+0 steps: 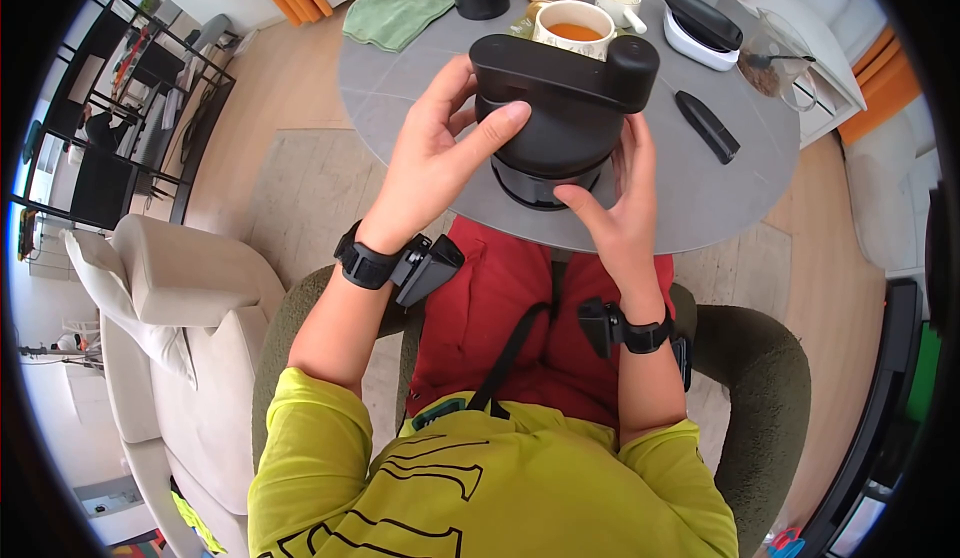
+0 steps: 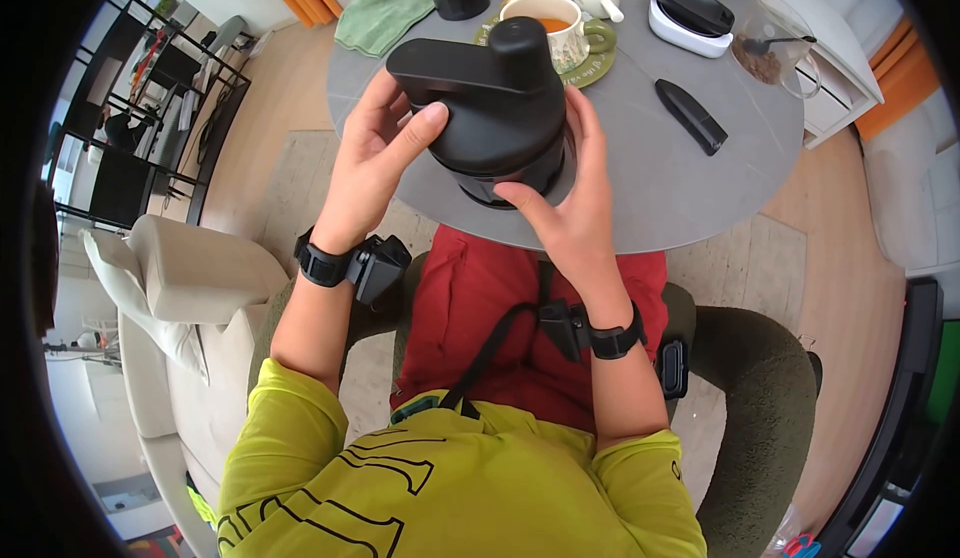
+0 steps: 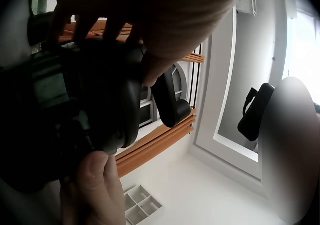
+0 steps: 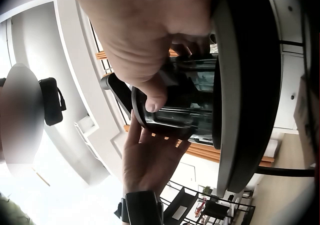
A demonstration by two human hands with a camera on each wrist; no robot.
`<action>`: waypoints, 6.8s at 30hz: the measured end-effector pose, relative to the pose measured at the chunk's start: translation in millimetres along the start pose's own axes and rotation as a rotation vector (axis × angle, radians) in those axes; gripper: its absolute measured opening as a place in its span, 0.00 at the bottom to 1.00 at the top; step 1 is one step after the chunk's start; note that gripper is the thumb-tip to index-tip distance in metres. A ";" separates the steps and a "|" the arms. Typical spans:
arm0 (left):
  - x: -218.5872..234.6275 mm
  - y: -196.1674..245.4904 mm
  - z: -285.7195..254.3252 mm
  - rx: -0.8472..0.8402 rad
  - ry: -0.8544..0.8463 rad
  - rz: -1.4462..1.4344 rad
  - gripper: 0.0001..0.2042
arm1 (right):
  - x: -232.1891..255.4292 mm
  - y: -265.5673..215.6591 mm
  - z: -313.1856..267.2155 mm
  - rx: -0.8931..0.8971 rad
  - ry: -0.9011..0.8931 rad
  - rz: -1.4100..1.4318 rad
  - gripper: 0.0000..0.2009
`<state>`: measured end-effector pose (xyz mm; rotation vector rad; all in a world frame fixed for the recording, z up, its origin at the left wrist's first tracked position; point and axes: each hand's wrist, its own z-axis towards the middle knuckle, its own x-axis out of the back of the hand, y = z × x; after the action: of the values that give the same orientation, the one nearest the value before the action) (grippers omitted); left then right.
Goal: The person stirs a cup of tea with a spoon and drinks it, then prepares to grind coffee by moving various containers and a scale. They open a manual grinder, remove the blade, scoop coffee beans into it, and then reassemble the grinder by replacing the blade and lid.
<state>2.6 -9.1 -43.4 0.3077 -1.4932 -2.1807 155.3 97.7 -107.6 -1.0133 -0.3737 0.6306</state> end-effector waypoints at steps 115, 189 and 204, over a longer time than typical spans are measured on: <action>-26.1 -4.2 -6.7 -0.159 0.244 0.166 0.17 | -5.4 -2.3 3.0 -0.032 -0.062 -0.225 0.50; 7.8 0.7 5.6 -0.002 -0.037 -0.182 0.18 | -3.6 1.2 3.4 -0.013 -0.071 -0.226 0.51; 9.9 -4.1 7.3 0.001 -0.069 -0.149 0.18 | -5.3 -0.7 2.6 -0.051 -0.067 -0.194 0.51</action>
<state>-10.3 -6.9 -43.5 0.3583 -1.5527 -2.3287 150.0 95.8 -105.8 -0.9924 -0.5424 0.4824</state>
